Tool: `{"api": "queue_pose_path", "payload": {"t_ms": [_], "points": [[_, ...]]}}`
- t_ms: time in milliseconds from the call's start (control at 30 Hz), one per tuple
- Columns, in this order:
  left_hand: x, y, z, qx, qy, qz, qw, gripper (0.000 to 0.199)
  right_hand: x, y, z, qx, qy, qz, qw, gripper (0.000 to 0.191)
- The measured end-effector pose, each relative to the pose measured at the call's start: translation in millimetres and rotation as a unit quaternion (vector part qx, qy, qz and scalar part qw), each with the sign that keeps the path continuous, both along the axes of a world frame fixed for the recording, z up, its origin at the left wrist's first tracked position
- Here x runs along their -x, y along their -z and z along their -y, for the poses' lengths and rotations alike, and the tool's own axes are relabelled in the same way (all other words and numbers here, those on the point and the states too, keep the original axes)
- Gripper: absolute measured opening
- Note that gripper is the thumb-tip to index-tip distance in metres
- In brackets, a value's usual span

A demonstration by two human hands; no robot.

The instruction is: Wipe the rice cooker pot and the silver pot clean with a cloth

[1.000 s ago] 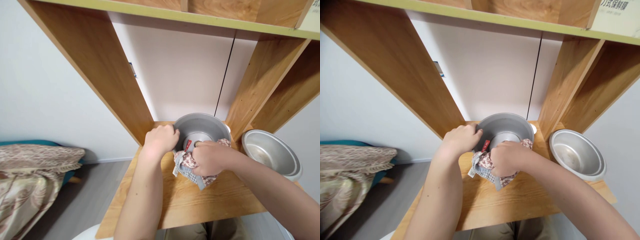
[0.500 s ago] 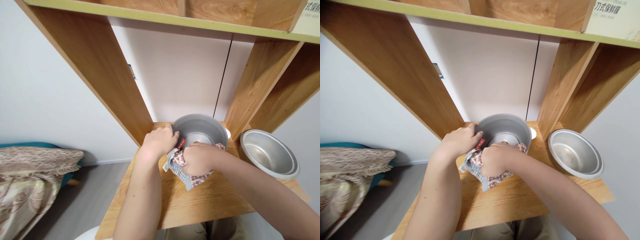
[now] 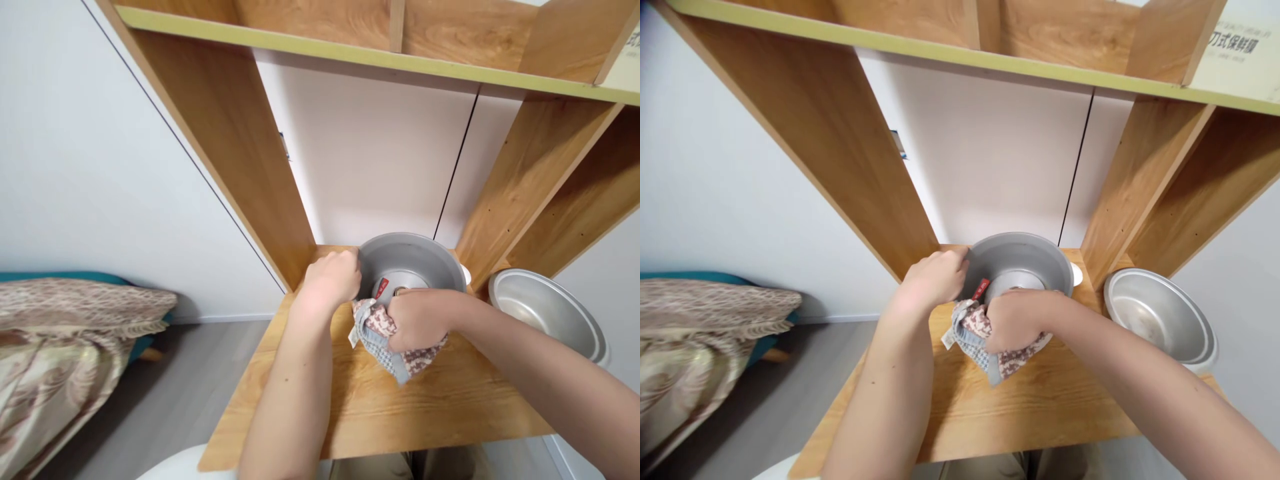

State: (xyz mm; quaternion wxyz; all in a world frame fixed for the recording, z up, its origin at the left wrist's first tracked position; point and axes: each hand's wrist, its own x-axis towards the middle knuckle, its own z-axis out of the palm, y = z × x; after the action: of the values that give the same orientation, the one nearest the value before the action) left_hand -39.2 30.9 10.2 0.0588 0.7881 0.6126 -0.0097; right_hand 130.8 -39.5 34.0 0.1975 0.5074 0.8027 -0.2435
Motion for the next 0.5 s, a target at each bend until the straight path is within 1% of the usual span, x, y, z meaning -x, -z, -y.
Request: {"api": "queue_pose_path", "payload": {"t_ms": [67,167,233,367,433,500], "points": [[0,0.4,0,-0.001,-0.003,0.002,1.000,0.050,2,0.4,5,-0.026,-0.017,0.004,1.000,0.036],[0,-1.6,1,0.003,-0.008,0.003,1.000,0.049,2,-0.1,9,-0.045,-0.022,0.014,0.999,0.035],[0,-3.4,3,0.008,-0.006,0.001,1.000,0.049,0,-1.1,8,-0.034,-0.016,0.020,0.999,0.035],[0,-4.4,3,0.008,0.001,-0.003,1.000,0.049,-8,-3.4,5,0.001,0.008,0.039,0.999,0.044],[0,-3.6,3,0.009,0.003,-0.005,1.000,0.051,-11,-3.6,6,-0.006,0.003,0.034,0.999,0.044],[0,-2.6,2,0.008,0.004,-0.005,1.000,0.051,-11,-2.9,8,-0.026,-0.010,0.023,0.999,0.039]]}}
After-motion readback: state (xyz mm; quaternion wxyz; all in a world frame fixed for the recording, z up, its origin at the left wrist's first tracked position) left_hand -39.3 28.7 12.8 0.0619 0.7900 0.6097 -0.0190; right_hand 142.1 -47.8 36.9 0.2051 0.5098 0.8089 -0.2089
